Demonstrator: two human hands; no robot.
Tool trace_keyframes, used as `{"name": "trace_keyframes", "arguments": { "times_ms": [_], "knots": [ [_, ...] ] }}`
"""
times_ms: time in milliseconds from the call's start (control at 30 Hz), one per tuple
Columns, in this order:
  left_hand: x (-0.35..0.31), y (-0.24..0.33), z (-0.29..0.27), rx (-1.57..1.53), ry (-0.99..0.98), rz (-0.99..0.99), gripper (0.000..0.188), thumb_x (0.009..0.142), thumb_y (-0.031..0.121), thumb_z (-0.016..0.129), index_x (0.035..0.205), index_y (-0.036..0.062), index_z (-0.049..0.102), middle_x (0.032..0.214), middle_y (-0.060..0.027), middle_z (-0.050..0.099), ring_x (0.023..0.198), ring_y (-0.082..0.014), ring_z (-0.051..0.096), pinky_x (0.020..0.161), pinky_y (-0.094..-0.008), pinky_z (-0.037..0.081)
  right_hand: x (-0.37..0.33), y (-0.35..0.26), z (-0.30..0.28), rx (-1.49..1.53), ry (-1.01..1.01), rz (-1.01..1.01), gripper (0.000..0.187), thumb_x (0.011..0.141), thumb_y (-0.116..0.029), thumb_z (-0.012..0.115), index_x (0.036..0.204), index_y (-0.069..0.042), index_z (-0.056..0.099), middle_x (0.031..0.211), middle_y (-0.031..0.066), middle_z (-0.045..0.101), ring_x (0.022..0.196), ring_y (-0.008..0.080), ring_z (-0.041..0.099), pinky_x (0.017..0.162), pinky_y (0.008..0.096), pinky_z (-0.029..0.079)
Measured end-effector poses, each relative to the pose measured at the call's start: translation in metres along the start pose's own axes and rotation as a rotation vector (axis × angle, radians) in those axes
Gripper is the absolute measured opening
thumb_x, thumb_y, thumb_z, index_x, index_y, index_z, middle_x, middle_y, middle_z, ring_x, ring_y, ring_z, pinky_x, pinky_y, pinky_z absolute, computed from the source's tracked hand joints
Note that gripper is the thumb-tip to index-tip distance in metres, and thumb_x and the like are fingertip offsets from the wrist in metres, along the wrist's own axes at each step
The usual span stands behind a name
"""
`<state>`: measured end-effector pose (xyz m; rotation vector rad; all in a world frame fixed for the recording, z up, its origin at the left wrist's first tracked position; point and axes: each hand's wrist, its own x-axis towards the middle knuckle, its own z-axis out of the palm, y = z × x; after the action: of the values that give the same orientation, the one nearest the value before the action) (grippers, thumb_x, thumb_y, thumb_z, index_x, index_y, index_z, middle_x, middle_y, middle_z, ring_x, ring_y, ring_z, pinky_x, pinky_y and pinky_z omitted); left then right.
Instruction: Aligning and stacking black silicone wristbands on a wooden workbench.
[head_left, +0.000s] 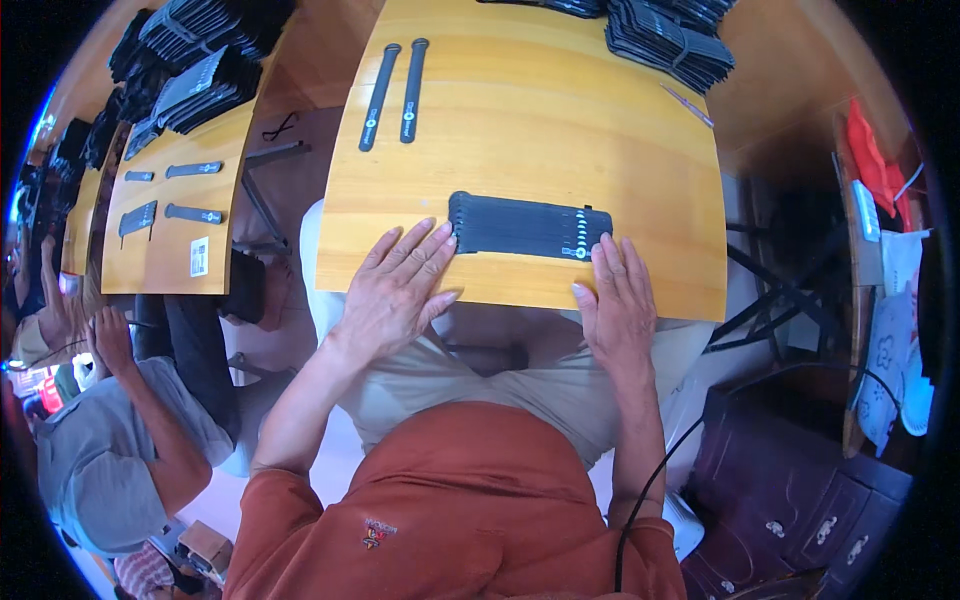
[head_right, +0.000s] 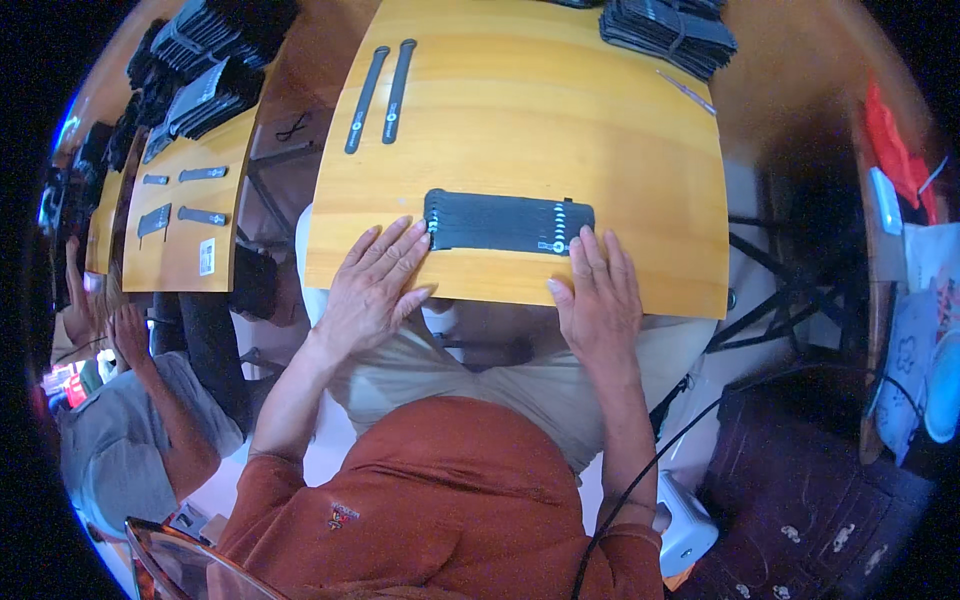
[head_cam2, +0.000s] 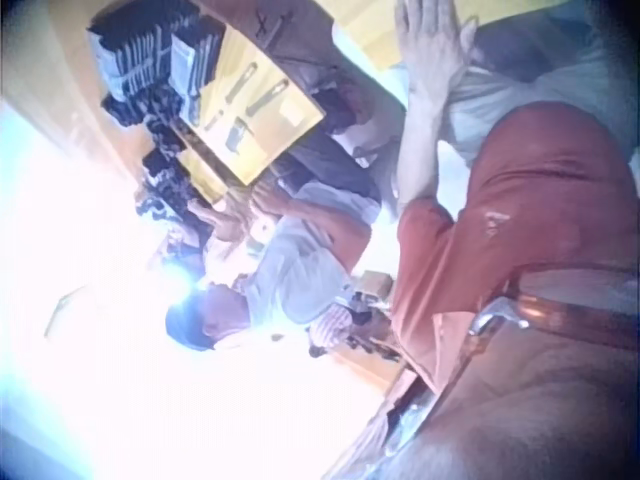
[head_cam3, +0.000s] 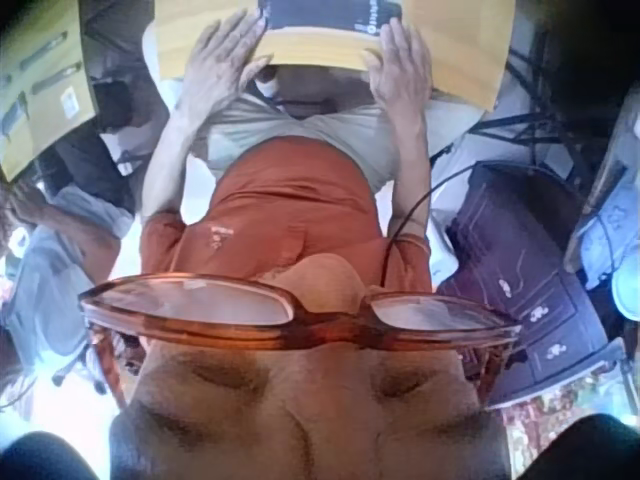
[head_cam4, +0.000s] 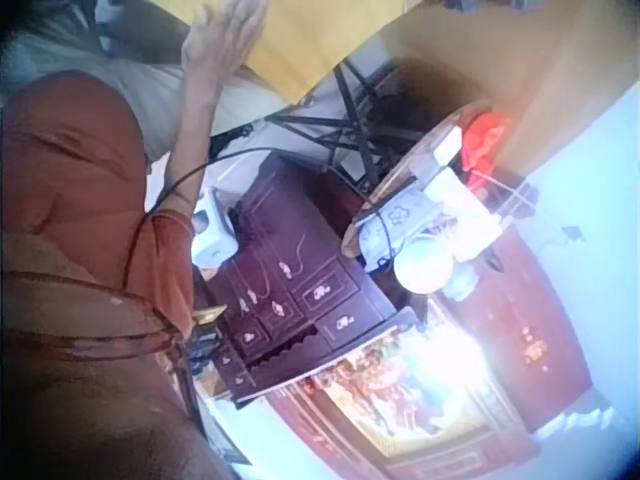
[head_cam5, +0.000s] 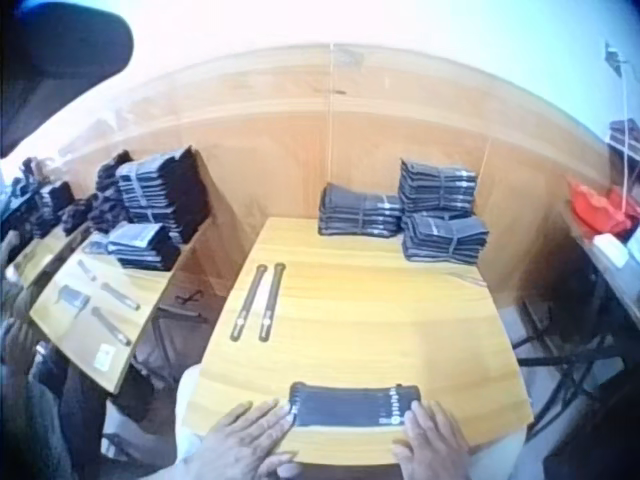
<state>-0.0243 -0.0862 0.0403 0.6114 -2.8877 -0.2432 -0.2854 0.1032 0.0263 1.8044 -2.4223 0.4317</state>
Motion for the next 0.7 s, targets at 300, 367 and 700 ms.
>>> {"name": "trace_keyframes", "arguments": {
  "times_ms": [300, 367, 700],
  "knots": [
    [-0.004, -0.002, 0.003, -0.073, 0.061, -0.047, 0.059, 0.101, 0.042, 0.058, 0.145, 0.0041, 0.054, 0.157, -0.0112, 0.048, 0.149, -0.0279, 0.04, 0.123, -0.0449, 0.027, 0.063, -0.05, -0.005, 0.137, 0.203, -0.077, 0.032, 0.092, -0.02, 0.071, 0.117, 0.001, 0.07, 0.132, 0.0154, 0.065, 0.13, 0.0376, 0.054, 0.11, 0.0484, 0.045],
    [-0.003, -0.002, 0.006, -0.097, 0.11, -0.031, 0.059, 0.1, 0.043, 0.058, 0.145, 0.0045, 0.055, 0.156, -0.011, 0.049, 0.148, -0.0271, 0.041, 0.122, -0.0453, 0.027, 0.089, -0.067, 0.002, 0.226, 0.26, -0.204, 0.032, 0.09, -0.017, 0.073, 0.116, 0.001, 0.07, 0.13, 0.0157, 0.066, 0.126, 0.0381, 0.057, 0.106, 0.0461, 0.048],
    [-0.003, -0.003, 0.005, -0.083, 0.095, -0.02, 0.056, 0.099, 0.042, 0.058, 0.14, 0.0043, 0.058, 0.152, -0.0101, 0.052, 0.144, -0.0278, 0.044, 0.12, -0.0469, 0.029, 0.196, -0.126, 0.065, 0.361, 0.086, -0.358, 0.037, 0.094, -0.019, 0.067, 0.126, 0.0, 0.067, 0.14, 0.0152, 0.062, 0.135, 0.0365, 0.052, 0.11, 0.045, 0.046]
  ]
}}
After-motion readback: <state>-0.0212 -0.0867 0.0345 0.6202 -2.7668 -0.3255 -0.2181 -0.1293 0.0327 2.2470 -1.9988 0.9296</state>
